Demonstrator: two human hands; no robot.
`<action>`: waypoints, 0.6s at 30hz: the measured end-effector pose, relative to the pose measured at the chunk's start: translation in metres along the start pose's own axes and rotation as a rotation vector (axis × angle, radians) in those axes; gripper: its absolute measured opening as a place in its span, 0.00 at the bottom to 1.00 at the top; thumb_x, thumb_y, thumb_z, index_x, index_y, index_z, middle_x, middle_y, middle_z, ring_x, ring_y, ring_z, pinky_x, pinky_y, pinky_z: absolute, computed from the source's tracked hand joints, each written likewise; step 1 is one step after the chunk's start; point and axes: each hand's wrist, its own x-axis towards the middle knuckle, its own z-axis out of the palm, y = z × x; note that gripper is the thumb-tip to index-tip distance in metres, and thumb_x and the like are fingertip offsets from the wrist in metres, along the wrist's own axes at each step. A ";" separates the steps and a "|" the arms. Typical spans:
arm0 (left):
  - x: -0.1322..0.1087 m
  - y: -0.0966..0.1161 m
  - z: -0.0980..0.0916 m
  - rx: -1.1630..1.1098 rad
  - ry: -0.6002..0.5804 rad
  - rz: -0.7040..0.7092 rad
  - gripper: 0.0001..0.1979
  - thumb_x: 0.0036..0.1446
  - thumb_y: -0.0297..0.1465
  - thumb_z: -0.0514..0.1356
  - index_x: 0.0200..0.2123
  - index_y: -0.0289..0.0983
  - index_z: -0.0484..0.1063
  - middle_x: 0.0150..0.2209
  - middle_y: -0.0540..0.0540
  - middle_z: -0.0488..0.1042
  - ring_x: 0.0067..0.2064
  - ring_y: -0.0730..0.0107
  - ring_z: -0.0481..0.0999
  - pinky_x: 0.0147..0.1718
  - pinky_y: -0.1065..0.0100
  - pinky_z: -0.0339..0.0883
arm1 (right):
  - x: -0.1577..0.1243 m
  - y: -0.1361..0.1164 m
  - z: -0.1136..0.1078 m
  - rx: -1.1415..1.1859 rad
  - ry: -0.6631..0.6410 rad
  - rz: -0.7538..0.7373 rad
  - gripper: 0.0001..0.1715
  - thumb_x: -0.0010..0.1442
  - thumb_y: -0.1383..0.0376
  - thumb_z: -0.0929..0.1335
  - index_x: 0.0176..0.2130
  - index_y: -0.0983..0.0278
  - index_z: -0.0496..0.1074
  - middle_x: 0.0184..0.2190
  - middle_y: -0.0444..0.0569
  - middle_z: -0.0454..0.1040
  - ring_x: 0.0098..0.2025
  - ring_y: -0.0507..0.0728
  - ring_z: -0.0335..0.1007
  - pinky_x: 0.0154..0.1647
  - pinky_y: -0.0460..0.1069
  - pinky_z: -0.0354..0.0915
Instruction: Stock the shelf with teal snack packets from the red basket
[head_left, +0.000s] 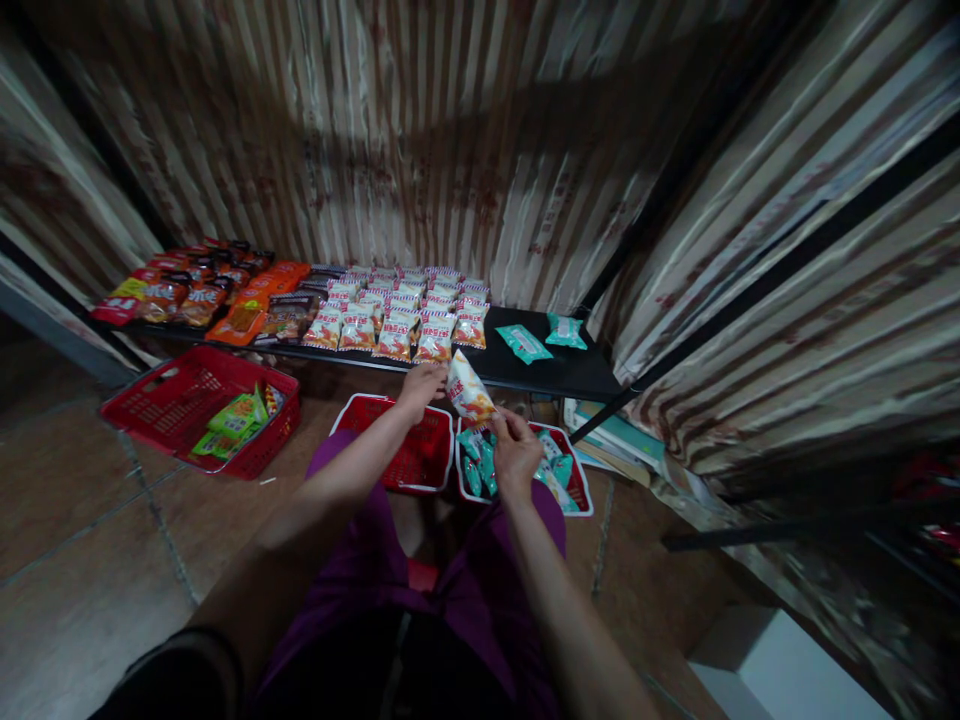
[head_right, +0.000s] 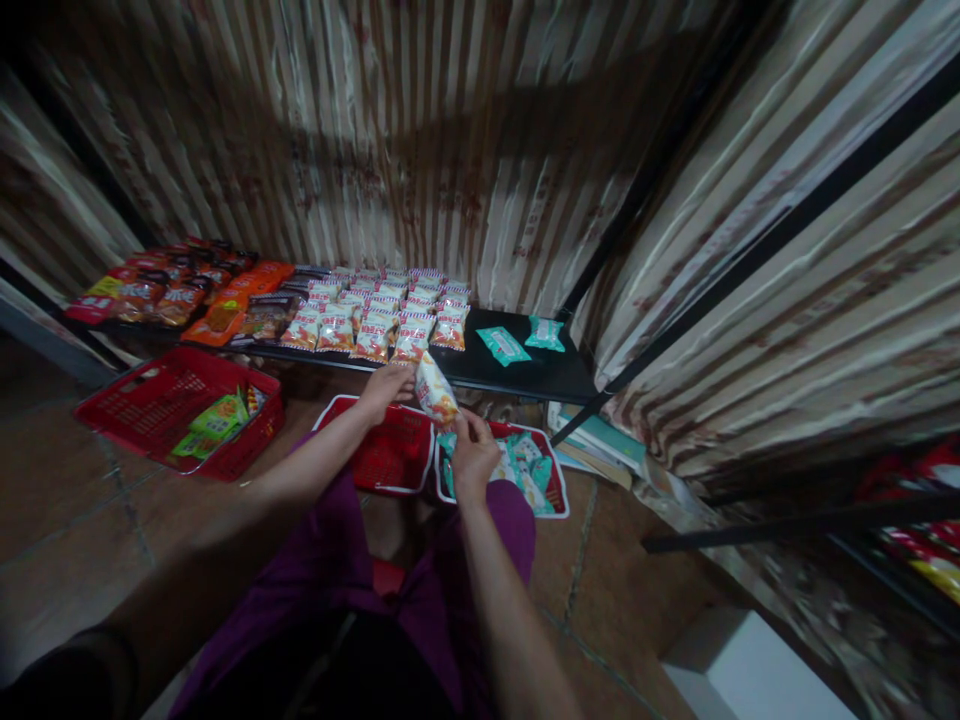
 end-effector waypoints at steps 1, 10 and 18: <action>-0.002 0.000 0.002 -0.038 -0.035 -0.029 0.12 0.52 0.39 0.61 0.27 0.36 0.70 0.30 0.44 0.75 0.34 0.67 0.75 0.36 0.65 0.70 | -0.003 0.000 0.000 -0.061 0.005 -0.047 0.17 0.52 0.55 0.68 0.36 0.64 0.76 0.35 0.49 0.78 0.38 0.57 0.72 0.47 0.54 0.67; 0.006 -0.005 0.015 -0.139 0.063 -0.067 0.12 0.51 0.38 0.62 0.25 0.35 0.68 0.24 0.49 0.71 0.27 0.76 0.71 0.30 0.72 0.69 | -0.027 0.015 0.006 -0.256 -0.129 -0.365 0.11 0.56 0.60 0.66 0.33 0.58 0.78 0.34 0.49 0.78 0.40 0.57 0.72 0.48 0.54 0.66; 0.023 -0.019 0.010 -0.044 0.142 -0.003 0.08 0.50 0.34 0.60 0.24 0.36 0.71 0.21 0.52 0.70 0.27 0.74 0.71 0.29 0.73 0.65 | -0.036 0.024 0.008 -0.466 -0.213 -0.521 0.13 0.60 0.63 0.64 0.38 0.58 0.78 0.36 0.50 0.77 0.40 0.57 0.69 0.46 0.54 0.65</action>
